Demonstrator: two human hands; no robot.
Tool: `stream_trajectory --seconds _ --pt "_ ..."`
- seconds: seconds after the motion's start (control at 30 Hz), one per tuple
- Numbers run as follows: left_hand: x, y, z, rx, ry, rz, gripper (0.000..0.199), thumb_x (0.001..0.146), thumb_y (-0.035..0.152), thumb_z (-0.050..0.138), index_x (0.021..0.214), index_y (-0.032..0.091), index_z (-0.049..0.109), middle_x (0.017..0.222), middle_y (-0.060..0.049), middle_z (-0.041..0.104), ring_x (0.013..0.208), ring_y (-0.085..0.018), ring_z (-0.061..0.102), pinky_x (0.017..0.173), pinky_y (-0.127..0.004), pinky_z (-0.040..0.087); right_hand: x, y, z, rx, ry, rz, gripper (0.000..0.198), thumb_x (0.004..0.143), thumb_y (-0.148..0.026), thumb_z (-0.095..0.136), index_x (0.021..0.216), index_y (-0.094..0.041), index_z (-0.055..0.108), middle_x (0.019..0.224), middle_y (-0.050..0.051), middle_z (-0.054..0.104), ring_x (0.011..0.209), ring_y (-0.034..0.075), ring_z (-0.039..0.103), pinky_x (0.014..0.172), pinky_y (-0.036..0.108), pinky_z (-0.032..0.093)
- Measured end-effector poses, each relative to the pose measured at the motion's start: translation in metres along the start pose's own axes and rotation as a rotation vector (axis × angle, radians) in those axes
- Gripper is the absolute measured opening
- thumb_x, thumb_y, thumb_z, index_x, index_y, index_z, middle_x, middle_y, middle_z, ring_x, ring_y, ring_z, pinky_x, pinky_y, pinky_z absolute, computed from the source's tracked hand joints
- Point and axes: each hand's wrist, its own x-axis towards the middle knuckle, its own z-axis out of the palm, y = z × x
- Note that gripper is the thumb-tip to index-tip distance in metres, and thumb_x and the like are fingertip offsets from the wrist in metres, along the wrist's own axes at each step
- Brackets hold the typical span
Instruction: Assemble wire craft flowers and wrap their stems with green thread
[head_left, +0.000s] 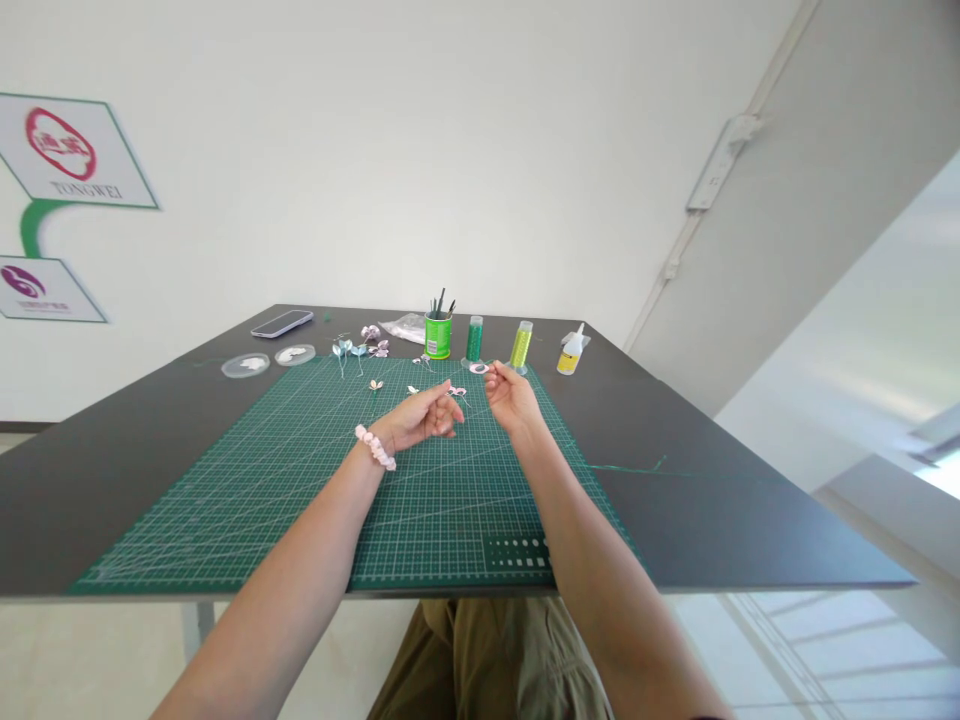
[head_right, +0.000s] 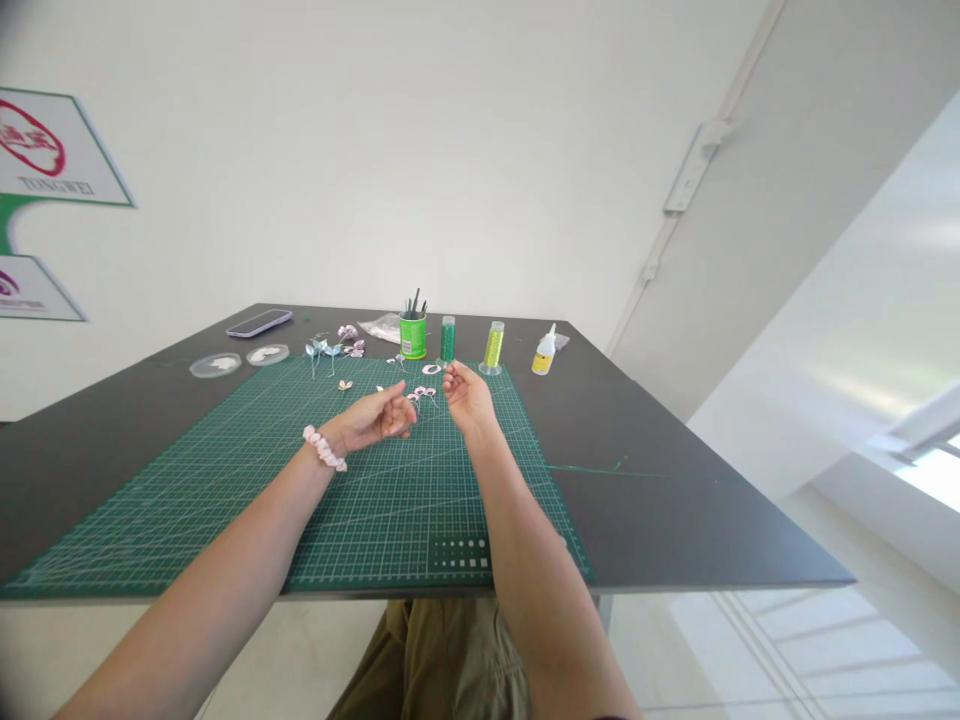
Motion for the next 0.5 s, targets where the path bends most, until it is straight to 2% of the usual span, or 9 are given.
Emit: stream_trajectory --seconds 0.13,0.33,0.5 --pt "-0.0015 0.0003 -0.0011 -0.038 -0.032 -0.025 0.058 0.083 0.063 0.055 0.065 0.01 0.072 0.042 0.001 0.051 0.044 -0.008 0.047 0.067 -0.028 0.049 -0.0011 -0.0007 0.0006 0.04 0.013 0.01 0.029 0.09 -0.001 0.047 0.067 -0.015 0.057 0.057 -0.002 0.058 0.044 0.003 0.052 0.04 0.008 0.047" --pt "-0.002 -0.0005 -0.0015 -0.004 -0.073 0.009 0.033 0.076 0.043 0.073 0.069 0.011 0.072 0.045 0.002 0.054 0.046 -0.007 0.048 0.072 -0.03 0.05 -0.0019 -0.0022 0.0015 0.073 0.027 0.027 0.031 0.092 -0.001 0.043 0.068 -0.016 0.055 0.056 -0.002 0.056 0.043 0.004 0.051 0.038 0.008 0.046" --pt "-0.0027 0.0006 -0.0025 0.007 -0.067 0.038 0.031 0.072 0.041 0.077 0.068 0.011 0.07 0.042 0.006 0.048 0.043 -0.005 0.041 0.07 -0.027 0.048 0.0 -0.0026 -0.0007 0.093 0.031 0.029 0.03 0.092 -0.001 0.043 0.068 -0.016 0.054 0.057 -0.002 0.055 0.043 0.004 0.05 0.039 0.007 0.046"
